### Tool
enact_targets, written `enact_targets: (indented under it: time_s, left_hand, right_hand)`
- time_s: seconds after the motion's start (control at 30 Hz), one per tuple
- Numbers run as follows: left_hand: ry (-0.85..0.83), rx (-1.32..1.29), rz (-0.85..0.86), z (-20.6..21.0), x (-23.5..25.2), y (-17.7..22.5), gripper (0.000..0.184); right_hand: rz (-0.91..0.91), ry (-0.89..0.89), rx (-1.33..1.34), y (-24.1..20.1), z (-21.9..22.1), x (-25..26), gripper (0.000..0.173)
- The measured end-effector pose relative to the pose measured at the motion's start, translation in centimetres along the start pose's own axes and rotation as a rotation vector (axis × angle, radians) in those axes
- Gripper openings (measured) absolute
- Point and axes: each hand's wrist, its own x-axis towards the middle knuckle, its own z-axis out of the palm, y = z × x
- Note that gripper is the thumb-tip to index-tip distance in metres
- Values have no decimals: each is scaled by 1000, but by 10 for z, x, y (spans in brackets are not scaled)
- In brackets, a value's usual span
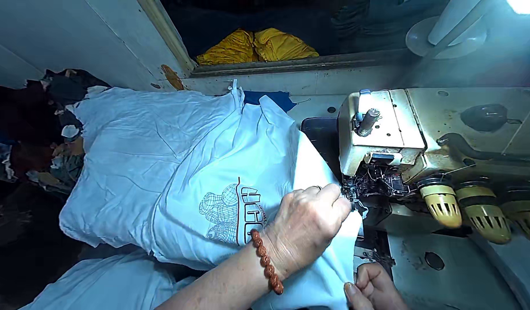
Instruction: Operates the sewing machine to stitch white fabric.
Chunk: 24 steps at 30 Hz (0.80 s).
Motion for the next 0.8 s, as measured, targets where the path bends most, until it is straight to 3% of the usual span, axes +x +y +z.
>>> enact_targets:
  time_s: [0.2,0.43,0.6,0.73,0.8]
  left_hand:
    - [9,47,-18,4,-10,2,22]
    - [63,-51,-137,21,21,-45,16]
    - [216,-14,-274,34,37,-70,20]
    - [186,21,-347,12,10,-77,29]
    - [145,77,-550,-17,-25,-90,37]
  right_hand:
    - [31,-23,52,-17,-9,9,31]
    - [-85,52,-179,-31,3,53,31]
    - [-123,125,-273,-33,7,60,32]
    - [-127,83,-280,-33,5,61,35]
    - [-99,69,-260,-33,4,60,34]
